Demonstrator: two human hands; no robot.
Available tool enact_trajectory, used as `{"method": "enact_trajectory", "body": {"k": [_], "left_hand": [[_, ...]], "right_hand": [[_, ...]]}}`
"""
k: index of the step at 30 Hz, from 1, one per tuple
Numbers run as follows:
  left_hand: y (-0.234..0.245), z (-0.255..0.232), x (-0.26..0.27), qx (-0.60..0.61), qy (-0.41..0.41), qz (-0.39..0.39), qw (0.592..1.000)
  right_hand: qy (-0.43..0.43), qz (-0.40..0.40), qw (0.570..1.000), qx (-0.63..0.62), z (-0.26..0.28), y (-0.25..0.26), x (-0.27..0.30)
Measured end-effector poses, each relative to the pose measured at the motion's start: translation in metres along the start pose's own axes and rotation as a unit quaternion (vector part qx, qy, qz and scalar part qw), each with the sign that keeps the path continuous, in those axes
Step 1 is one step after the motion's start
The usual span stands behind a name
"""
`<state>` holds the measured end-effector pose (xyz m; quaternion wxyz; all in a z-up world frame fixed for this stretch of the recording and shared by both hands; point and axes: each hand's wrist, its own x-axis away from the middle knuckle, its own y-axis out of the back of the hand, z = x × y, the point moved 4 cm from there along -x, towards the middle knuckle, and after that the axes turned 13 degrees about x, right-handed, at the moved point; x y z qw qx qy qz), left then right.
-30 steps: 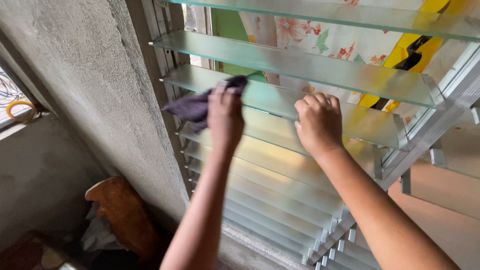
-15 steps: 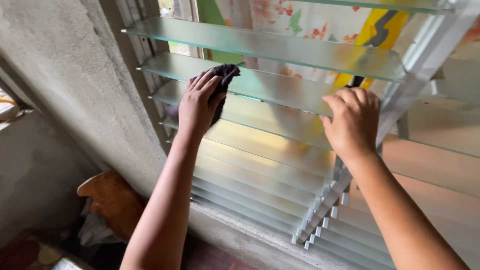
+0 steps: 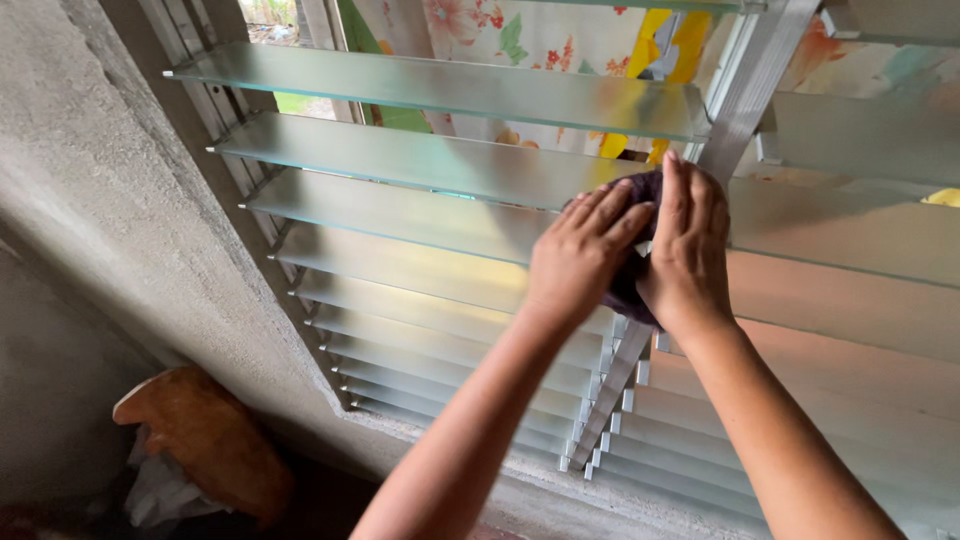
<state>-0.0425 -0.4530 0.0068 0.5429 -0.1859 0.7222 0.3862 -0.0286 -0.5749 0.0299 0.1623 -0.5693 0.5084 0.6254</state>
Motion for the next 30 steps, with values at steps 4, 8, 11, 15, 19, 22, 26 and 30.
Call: {"method": "enact_trajectory", "body": {"k": [4,8,11,15,19,22,26,30], "left_hand": [[0.028,0.049,0.004,-0.010,0.029,0.037,0.999],[0.074,0.098,0.004,0.045,0.118,0.070,0.990],[0.106,0.139,0.001,0.070,0.303,0.127,0.942],[0.117,0.135,-0.008,0.067,0.222,0.052,0.971],[0.059,0.085,-0.025,0.000,0.038,0.011,0.999],[0.007,0.050,-0.031,0.033,0.066,0.075,0.994],[-0.032,0.007,-0.038,-0.022,0.034,0.033,0.999],[-0.020,0.048,-0.048,0.046,0.130,0.137,0.981]], "right_hand": [[-0.010,0.056,0.998,0.028,-0.002,-0.004,0.003],[-0.016,0.094,0.995,0.039,-0.001,-0.010,0.005],[-0.019,0.129,0.991,0.026,-0.004,-0.010,0.006],[-0.042,0.131,0.990,-0.035,-0.008,-0.010,0.009],[-0.069,0.090,0.991,-0.072,-0.012,-0.011,0.012],[-0.077,0.051,0.991,-0.093,-0.017,-0.010,0.015],[-0.071,0.023,0.993,-0.095,-0.017,-0.014,0.013],[-0.076,0.047,0.993,-0.082,-0.017,-0.014,0.014]]}}
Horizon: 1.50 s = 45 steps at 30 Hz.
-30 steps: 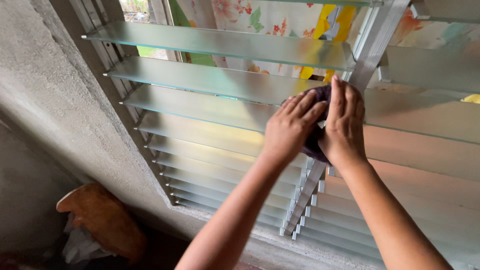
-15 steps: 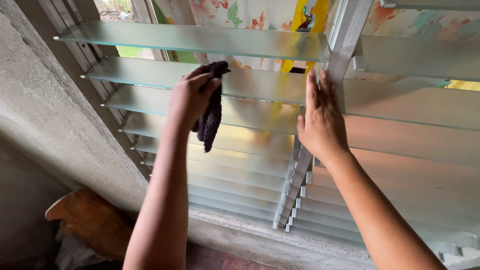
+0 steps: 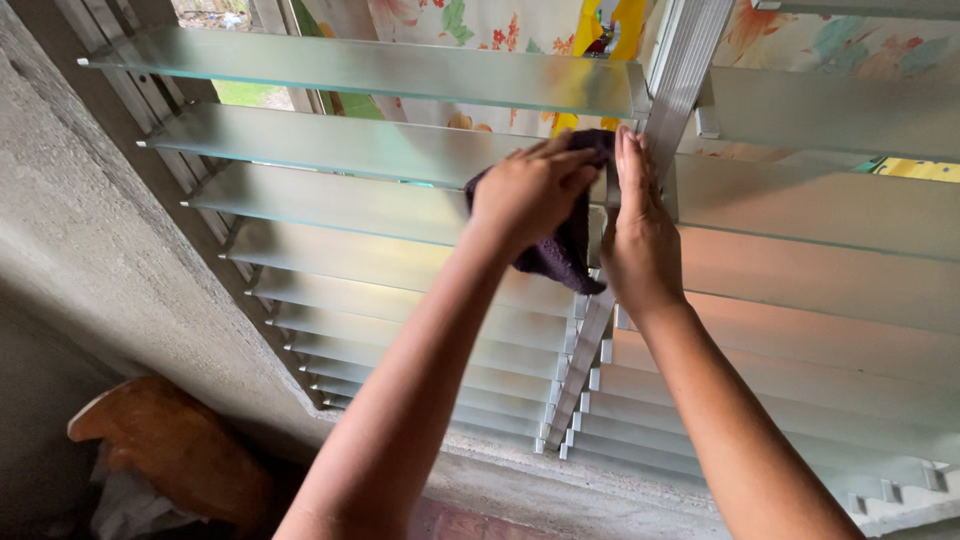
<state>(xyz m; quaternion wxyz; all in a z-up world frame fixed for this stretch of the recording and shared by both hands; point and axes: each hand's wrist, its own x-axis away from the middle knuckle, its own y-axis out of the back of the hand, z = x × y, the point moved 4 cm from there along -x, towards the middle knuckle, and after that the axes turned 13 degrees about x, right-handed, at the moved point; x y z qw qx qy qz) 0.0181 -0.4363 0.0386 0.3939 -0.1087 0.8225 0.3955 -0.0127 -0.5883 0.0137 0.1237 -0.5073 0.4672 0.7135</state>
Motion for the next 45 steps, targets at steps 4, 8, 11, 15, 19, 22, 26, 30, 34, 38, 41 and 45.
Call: {"method": "enact_trajectory", "body": {"k": [4,8,11,15,19,22,26,30,34,38,41,45], "left_hand": [[0.030,0.067,-0.011,-0.063,0.191,0.095,0.975],[0.053,0.108,-0.011,-0.126,0.147,-0.019,0.981],[0.035,0.092,-0.012,-0.096,0.093,-0.041,0.990],[-0.003,0.021,-0.005,-0.062,0.019,-0.055,0.996],[0.005,-0.021,0.011,0.009,-0.081,-0.022,0.996],[0.033,0.000,0.016,0.046,-0.051,0.054,0.996],[0.088,0.062,0.029,-0.016,0.041,0.020,0.999],[0.151,0.138,0.040,-0.085,0.223,0.003,0.971],[0.166,0.153,0.036,-0.146,0.255,-0.073,0.953],[0.124,0.099,0.035,-0.149,0.168,-0.095,0.970],[0.083,0.053,0.028,-0.062,0.112,-0.075,0.989],[0.059,0.034,0.025,-0.042,0.000,-0.064,0.997]], "right_hand": [[0.000,0.007,1.000,0.010,0.001,-0.001,-0.002],[-0.010,0.015,1.000,-0.008,0.001,-0.001,-0.001],[-0.018,0.010,1.000,-0.001,0.001,-0.003,-0.004],[-0.032,0.009,0.999,0.031,0.002,-0.009,-0.005],[-0.053,-0.010,0.995,0.079,0.008,-0.016,-0.007],[-0.018,-0.029,0.992,0.118,0.014,-0.017,-0.005],[-0.003,-0.003,0.985,0.172,0.016,-0.017,-0.006],[0.010,0.034,0.969,0.245,0.016,-0.022,-0.004],[0.011,0.039,0.967,0.251,0.013,-0.028,-0.005],[0.019,0.070,0.954,0.292,0.020,-0.024,-0.013],[0.020,0.110,0.954,0.279,0.037,-0.015,-0.027],[-0.023,0.160,0.984,0.077,0.072,-0.027,-0.055]]}}
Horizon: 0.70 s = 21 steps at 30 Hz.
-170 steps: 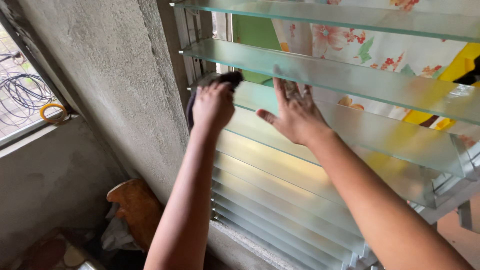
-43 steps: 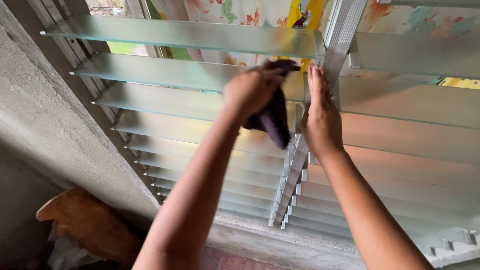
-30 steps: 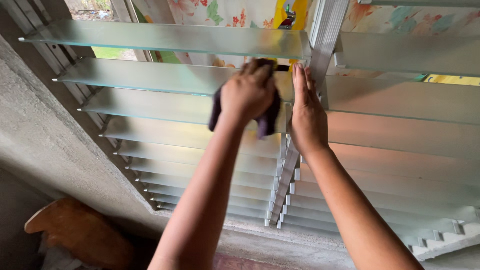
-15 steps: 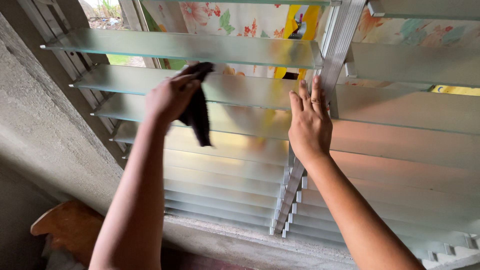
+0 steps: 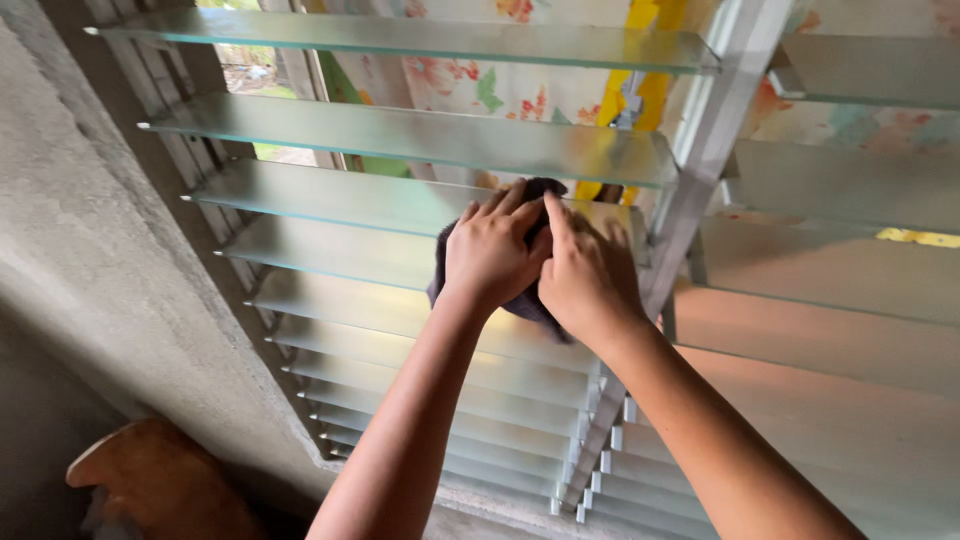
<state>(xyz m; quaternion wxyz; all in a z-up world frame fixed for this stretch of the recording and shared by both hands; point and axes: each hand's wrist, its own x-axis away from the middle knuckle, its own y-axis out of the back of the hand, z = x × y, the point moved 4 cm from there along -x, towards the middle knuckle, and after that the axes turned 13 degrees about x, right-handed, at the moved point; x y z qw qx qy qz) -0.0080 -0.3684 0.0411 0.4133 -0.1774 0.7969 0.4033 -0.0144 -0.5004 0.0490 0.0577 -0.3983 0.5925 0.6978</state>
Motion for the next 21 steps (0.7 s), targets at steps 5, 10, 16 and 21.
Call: {"method": "enact_trajectory", "body": {"k": [5,10,16,21], "left_hand": [[0.022,0.062,-0.009,-0.026,0.054,0.068,0.996],[0.093,0.164,-0.011,-0.063,0.186,0.126,0.972],[0.151,0.228,-0.005,-0.198,0.243,0.022,0.949],[0.119,0.172,0.016,-0.080,0.101,-0.061,0.990]], "right_hand": [[0.029,0.009,0.999,-0.038,0.035,-0.021,-0.044],[0.090,0.069,0.993,0.032,0.062,-0.076,-0.075],[0.096,0.121,0.987,0.045,0.079,-0.117,-0.101],[0.128,0.104,0.986,0.006,0.117,-0.122,-0.115]]}}
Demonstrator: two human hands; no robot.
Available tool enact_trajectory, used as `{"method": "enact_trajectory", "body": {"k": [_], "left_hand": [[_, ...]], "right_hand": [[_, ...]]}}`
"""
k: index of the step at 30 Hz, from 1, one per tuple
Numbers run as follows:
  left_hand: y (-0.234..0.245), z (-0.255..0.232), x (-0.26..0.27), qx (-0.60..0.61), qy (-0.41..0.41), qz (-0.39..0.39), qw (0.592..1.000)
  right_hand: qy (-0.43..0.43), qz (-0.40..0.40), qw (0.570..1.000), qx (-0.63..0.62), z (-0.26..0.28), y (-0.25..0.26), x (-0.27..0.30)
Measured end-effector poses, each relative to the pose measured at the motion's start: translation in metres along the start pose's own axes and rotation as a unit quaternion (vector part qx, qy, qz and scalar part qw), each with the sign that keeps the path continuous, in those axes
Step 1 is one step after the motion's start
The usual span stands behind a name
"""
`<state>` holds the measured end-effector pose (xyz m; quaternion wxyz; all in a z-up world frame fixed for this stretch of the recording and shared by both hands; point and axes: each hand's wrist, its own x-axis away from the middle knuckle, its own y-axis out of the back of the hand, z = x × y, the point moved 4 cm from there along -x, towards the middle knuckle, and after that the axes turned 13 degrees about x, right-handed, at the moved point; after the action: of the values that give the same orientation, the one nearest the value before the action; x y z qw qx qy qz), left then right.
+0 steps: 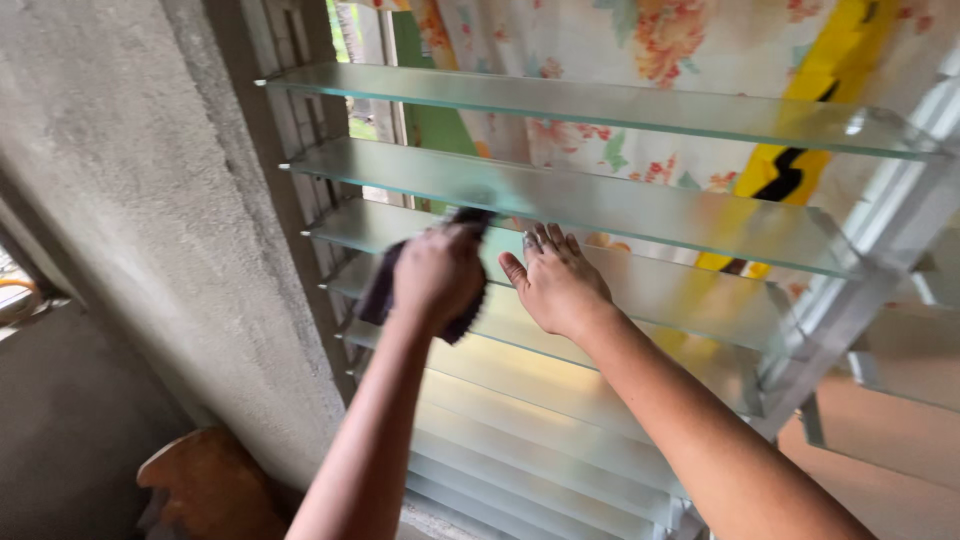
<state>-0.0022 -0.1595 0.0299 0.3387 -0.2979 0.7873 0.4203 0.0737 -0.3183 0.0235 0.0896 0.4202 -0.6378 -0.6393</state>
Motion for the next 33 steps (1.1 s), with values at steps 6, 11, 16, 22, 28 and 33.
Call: {"method": "enact_trajectory", "body": {"k": [6,11,16,22,28,33], "left_hand": [[0.022,0.016,-0.005,0.015,-0.052,0.013,0.998],[0.053,0.121,-0.036,-0.100,0.158,0.077,0.979],[0.059,0.149,-0.038,-0.082,0.084,-0.067,0.991],[0.053,0.071,0.017,-0.012,0.076,-0.082,0.994],[0.083,0.029,0.069,0.125,-0.004,-0.117,0.985],[0.099,0.086,0.086,0.197,0.249,-0.188,0.929]], "right_hand": [[0.015,0.000,1.000,0.025,0.045,0.007,-0.026],[0.027,-0.022,0.997,0.062,0.055,0.017,-0.025],[0.047,-0.058,0.994,0.082,0.055,0.018,-0.024],[0.061,-0.089,0.986,0.126,0.058,0.010,-0.026],[0.071,-0.090,0.987,0.114,0.059,0.020,-0.023],[0.069,-0.095,0.990,0.083,0.061,0.028,-0.018]]}}
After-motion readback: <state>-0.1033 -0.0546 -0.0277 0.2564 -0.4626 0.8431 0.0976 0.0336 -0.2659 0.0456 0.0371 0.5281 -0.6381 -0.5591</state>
